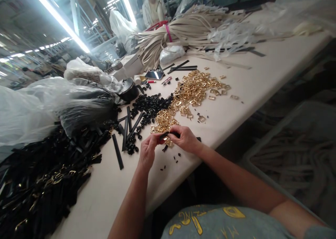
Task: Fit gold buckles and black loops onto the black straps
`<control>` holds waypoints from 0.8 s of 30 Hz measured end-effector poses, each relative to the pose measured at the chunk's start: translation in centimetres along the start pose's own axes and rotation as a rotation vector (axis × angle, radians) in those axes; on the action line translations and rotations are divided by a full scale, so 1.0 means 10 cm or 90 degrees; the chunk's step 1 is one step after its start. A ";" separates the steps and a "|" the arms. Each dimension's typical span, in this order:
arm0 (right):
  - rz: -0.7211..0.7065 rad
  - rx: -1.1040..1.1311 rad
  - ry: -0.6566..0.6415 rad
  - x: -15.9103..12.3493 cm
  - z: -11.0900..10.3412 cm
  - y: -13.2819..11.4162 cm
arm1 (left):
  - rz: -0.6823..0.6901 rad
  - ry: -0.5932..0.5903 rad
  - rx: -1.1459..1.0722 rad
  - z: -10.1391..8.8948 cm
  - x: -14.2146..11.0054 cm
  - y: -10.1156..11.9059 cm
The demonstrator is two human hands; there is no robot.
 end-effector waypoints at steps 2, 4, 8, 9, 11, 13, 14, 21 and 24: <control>-0.006 -0.007 -0.015 -0.01 0.00 0.00 | -0.027 -0.013 -0.009 0.00 0.02 -0.01; -0.010 -0.015 -0.035 -0.02 0.00 -0.01 | -0.050 -0.021 -0.018 0.02 0.03 -0.01; -0.020 -0.020 -0.067 -0.03 0.00 -0.03 | -0.100 -0.052 -0.036 0.05 0.04 -0.01; -0.024 -0.023 -0.073 -0.04 0.00 -0.03 | -0.106 -0.053 -0.036 0.05 0.04 0.00; -0.032 -0.032 -0.083 -0.04 0.00 -0.04 | -0.105 -0.038 -0.038 0.03 0.04 0.00; -0.035 -0.039 -0.088 -0.04 -0.01 -0.05 | -0.097 -0.019 -0.039 0.01 0.04 0.01; -0.036 -0.039 -0.092 -0.04 -0.01 -0.06 | -0.095 -0.016 -0.035 0.00 0.04 0.01; -0.048 -0.144 -0.054 -0.03 -0.05 -0.10 | -0.091 0.008 -0.013 -0.01 0.06 0.04; -0.097 -0.274 -0.046 0.05 -0.07 -0.10 | -0.107 -0.015 0.031 0.00 0.06 0.05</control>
Point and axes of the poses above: each hand's wrist, its own x-axis towards the middle knuckle, its own z-axis out of the palm, y = z × x, the point moved 1 cm from there along x, towards the middle knuckle, and after that the axes turned 5 degrees about z, right-handed, at the moved point
